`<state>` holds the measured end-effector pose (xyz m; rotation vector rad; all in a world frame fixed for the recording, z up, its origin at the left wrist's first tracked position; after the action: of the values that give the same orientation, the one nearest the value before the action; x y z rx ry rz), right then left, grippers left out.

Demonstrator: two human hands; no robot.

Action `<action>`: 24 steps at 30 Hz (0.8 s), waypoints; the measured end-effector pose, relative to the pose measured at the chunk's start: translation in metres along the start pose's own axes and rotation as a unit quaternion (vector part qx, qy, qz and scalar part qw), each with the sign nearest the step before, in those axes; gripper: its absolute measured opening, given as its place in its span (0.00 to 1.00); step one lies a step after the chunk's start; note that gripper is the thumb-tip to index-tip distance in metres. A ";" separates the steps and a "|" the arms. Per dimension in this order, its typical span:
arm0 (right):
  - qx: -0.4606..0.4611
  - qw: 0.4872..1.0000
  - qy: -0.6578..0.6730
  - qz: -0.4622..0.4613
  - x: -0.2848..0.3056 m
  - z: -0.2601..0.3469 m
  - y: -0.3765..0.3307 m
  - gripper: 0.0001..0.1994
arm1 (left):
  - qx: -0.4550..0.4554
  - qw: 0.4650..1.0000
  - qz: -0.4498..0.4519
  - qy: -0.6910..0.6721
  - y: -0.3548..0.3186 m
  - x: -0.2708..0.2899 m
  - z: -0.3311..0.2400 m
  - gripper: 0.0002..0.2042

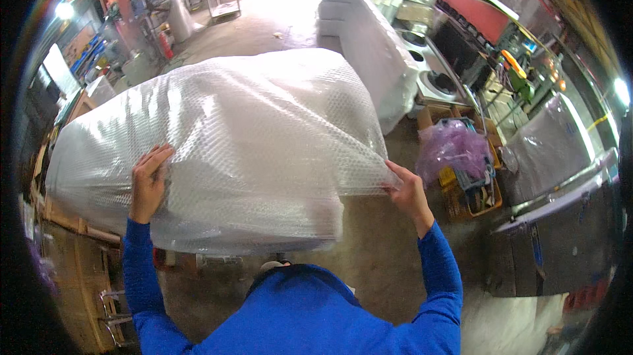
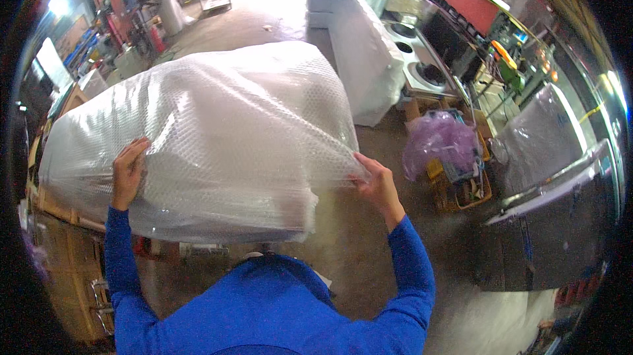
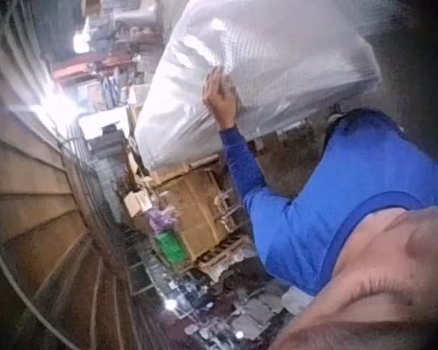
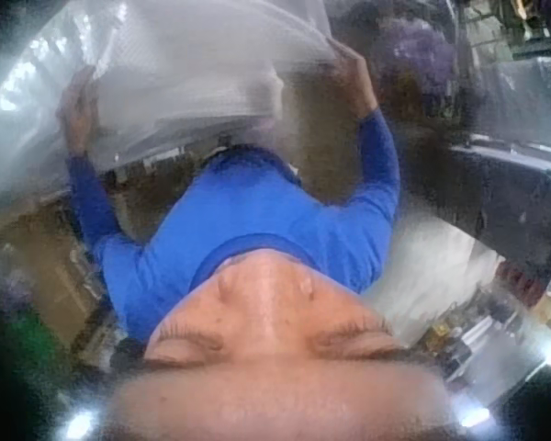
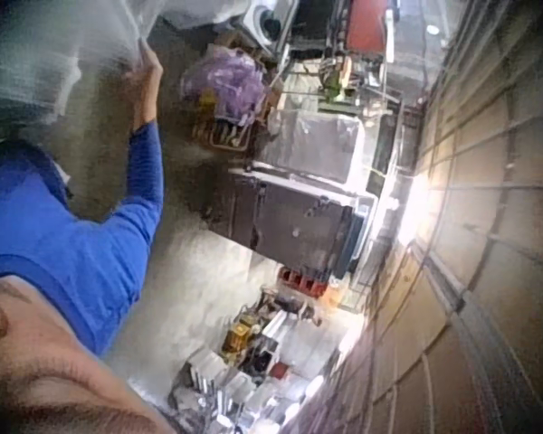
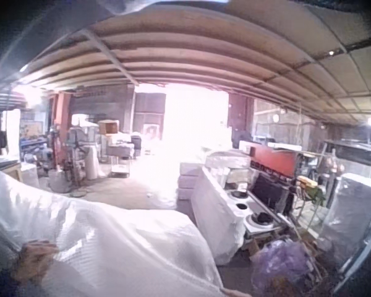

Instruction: The person wraps a large piece of furniture with bubble wrap and secures it with packing tape using a handheld dispenser. They smooth the wrap, apply tape along seams, and rotate the item to cover all sides.

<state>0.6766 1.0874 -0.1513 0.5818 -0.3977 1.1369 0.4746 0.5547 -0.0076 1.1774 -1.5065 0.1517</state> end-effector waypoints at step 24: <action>0.109 0.943 -0.243 -0.200 0.191 0.006 -0.011 0.21 | 0.174 0.960 -0.027 0.218 -0.052 0.064 0.068 0.24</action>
<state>0.7584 1.2194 -0.0399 1.0946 -0.5479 0.6395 0.4767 0.4480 -0.0043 1.3538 -1.0799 0.6197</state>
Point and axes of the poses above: each hand's wrist, its own y-axis towards the middle knuckle, its own x-axis out of the back of the hand, z = x × y, the point moved 7 cm from there along y, towards the middle knuckle, and after that the axes turned 1 degree about z, right-handed, at the moved point
